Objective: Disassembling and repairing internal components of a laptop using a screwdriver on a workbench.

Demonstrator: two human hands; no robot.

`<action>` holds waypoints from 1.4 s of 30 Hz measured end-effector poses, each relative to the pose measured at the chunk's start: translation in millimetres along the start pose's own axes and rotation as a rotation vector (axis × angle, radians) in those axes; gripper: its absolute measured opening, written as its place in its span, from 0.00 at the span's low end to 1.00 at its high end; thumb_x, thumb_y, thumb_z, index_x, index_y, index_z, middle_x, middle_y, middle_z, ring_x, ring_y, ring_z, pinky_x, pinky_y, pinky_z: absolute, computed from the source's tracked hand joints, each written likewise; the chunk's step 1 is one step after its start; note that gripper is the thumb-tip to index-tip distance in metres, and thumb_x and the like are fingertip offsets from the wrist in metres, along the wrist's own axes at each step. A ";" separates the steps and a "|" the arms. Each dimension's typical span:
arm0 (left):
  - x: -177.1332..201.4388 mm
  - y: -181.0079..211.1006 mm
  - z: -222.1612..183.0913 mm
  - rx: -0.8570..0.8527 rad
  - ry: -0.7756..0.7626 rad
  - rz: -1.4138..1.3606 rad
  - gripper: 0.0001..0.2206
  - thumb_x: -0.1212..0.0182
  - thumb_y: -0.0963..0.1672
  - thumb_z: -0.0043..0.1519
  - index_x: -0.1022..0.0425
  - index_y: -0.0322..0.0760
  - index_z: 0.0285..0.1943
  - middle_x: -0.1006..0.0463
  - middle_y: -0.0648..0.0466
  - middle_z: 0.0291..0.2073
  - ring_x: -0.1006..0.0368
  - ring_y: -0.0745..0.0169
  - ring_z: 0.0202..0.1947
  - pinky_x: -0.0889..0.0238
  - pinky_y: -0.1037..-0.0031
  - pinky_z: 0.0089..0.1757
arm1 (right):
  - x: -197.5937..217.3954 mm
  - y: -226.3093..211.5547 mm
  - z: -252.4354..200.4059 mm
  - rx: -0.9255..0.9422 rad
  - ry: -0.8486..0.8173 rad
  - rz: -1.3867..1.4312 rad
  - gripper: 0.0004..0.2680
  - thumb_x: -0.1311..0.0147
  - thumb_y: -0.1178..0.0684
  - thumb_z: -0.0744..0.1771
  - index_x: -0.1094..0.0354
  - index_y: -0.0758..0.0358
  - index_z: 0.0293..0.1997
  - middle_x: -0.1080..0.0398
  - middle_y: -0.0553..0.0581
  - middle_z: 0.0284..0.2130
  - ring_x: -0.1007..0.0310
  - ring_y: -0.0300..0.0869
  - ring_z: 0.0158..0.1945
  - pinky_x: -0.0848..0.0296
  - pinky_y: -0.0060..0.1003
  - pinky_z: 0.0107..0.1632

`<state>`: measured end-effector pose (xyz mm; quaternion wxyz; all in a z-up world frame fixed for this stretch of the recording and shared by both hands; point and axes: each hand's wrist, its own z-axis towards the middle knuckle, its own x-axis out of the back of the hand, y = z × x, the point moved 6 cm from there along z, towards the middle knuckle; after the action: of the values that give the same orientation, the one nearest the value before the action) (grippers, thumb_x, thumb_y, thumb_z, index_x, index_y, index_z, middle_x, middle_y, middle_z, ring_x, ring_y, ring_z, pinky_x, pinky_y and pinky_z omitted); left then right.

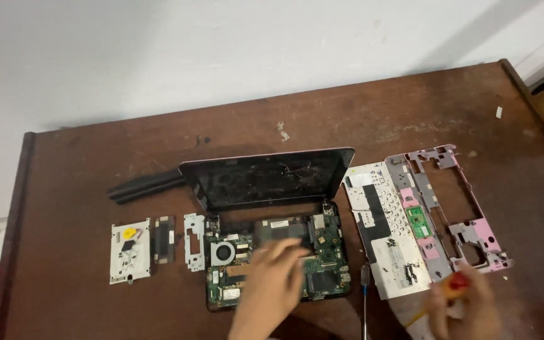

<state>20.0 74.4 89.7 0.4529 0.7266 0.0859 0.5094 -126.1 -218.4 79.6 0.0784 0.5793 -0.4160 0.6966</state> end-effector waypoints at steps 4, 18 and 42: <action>25.5 -71.1 -63.7 0.080 0.333 0.211 0.15 0.44 0.41 0.58 0.21 0.42 0.54 0.21 0.52 0.51 0.22 0.53 0.43 0.31 0.58 0.48 | -42.5 -31.9 -41.7 0.209 -0.034 0.283 0.17 0.51 0.45 0.66 0.34 0.58 0.61 0.28 0.50 0.33 0.25 0.38 0.26 0.20 0.30 0.21; -1.1 -157.8 -146.2 0.586 0.731 0.472 0.09 0.38 0.50 0.62 0.17 0.49 0.44 0.20 0.65 0.27 0.23 0.62 0.31 0.35 0.59 0.40 | -103.8 -23.7 -91.1 0.171 -0.032 0.605 0.16 0.43 0.47 0.64 0.27 0.57 0.57 0.28 0.49 0.22 0.31 0.33 0.19 0.32 0.26 0.27; -14.0 -148.2 -152.5 0.222 0.908 0.659 0.07 0.37 0.42 0.67 0.14 0.42 0.48 0.20 0.58 0.36 0.25 0.63 0.39 0.42 0.70 0.50 | -89.5 45.9 -74.7 -0.298 -0.354 0.997 0.05 0.53 0.62 0.67 0.37 0.65 0.30 0.46 0.53 0.17 0.48 0.40 0.18 0.52 0.35 0.20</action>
<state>-61.4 238.4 -19.3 0.1087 0.4664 0.0937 0.8728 -180.2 -164.4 -19.6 -0.2510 0.4030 -0.7410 0.4749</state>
